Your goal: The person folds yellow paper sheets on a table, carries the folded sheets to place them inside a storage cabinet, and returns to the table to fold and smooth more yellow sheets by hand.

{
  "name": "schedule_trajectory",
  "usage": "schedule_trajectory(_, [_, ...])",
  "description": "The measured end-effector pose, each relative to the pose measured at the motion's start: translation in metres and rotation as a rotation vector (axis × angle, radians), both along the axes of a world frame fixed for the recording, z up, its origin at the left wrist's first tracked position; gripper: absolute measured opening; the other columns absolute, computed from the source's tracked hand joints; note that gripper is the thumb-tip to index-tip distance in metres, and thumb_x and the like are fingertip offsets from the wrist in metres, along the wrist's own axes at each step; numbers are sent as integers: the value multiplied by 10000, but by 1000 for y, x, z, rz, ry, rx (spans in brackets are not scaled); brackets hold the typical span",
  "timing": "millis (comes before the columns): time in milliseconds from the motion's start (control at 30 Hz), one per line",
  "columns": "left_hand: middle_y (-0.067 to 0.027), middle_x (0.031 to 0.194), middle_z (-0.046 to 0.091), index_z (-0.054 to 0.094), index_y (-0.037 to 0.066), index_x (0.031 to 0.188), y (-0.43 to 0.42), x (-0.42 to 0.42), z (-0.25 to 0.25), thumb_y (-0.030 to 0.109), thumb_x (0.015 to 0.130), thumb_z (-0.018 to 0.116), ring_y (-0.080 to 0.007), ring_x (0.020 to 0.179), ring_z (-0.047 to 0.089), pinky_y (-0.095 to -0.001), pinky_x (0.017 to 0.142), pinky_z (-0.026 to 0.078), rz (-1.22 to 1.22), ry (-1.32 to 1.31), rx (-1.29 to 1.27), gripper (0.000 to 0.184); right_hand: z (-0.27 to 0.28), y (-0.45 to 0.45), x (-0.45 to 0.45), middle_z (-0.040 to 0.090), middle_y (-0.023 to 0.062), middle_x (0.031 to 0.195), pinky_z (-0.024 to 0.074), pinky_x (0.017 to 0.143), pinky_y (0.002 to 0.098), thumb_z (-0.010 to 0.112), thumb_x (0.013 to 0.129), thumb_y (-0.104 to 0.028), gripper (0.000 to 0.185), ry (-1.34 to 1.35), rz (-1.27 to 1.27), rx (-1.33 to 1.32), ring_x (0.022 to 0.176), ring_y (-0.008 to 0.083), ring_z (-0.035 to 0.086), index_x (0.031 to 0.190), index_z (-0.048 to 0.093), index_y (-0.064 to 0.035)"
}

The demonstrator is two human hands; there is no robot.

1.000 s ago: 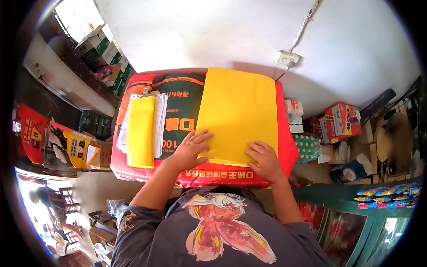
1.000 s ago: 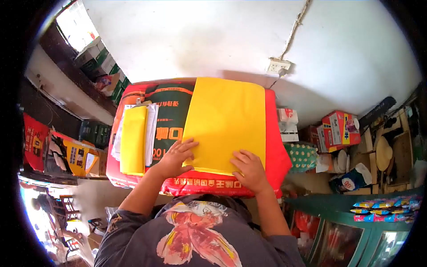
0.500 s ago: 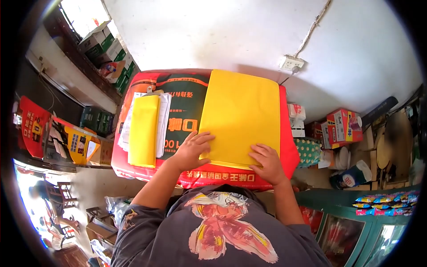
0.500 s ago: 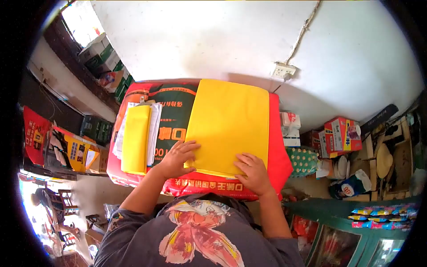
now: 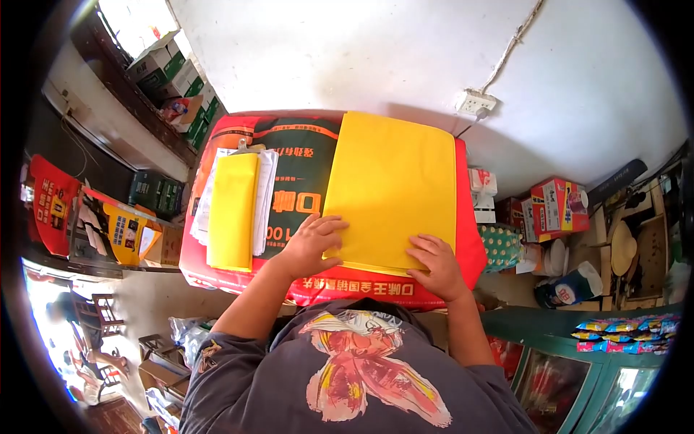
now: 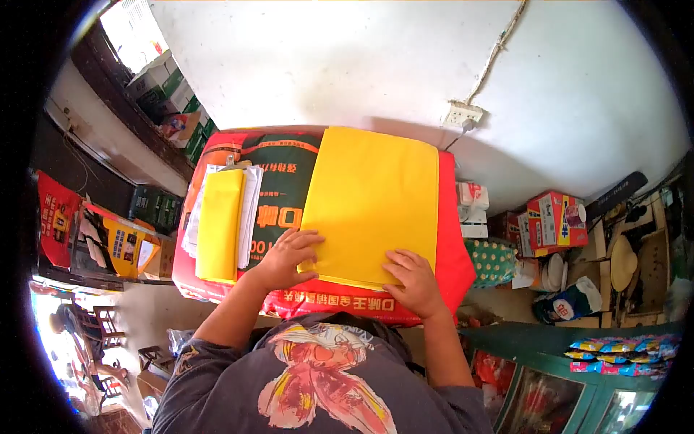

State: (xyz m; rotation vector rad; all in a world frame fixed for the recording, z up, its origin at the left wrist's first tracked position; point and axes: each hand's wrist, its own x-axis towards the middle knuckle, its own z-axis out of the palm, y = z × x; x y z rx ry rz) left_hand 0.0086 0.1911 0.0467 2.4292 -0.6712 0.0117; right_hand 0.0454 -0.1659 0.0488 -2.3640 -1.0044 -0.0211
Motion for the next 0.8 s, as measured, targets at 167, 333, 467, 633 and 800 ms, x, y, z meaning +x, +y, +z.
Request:
schedule_trajectory(167, [-122, 1411, 599, 684, 112, 926, 1, 1, -1, 178, 763, 851, -331, 1399, 490, -563, 1181, 317, 0, -5, -24, 242, 0, -1, 2, 646, 102, 1364, 438, 1084, 456, 839, 742, -191, 453, 19, 3, 4, 1297, 341, 549, 1160, 723, -59])
schedule_trajectory(333, [-129, 1364, 625, 705, 111, 896, -1, 1, -1, 153, 791, 826, -328, 1384, 509, -557, 1169, 330, -8, -40, -26, 165, 1, -2, 3, 661, 103, 1345, 442, 1083, 452, 840, 744, -195, 438, 32, 0, 17, 1290, 339, 556, 1145, 732, -56])
schedule_trajectory(467, [-123, 1299, 655, 716, 108, 867, -3, 4, -7, 128, 818, 795, -339, 1352, 538, -532, 1142, 369, 35, -33, -78, 95, 5, -1, 3, 670, 122, 1325, 440, 1079, 455, 828, 764, -239, 434, 53, -1, 24, 1284, 338, 566, 1148, 730, -61])
schedule_trajectory(633, [-116, 1268, 669, 720, 99, 839, -4, 7, -4, 110, 823, 757, -343, 1318, 561, -491, 1111, 411, 62, -13, -76, 42, 17, 7, 1, 686, 139, 1275, 450, 1059, 451, 826, 779, -250, 412, 46, -4, 59, 1245, 343, 593, 1126, 728, -49])
schedule_trajectory(800, [-98, 1253, 681, 734, 91, 818, -6, 9, 0, 116, 795, 756, -330, 1309, 563, -465, 1095, 434, 75, 0, -65, 40, 22, 19, 0, 698, 133, 1243, 486, 1021, 438, 828, 783, -183, 365, 31, 23, 108, 1186, 342, 625, 1110, 734, -49])
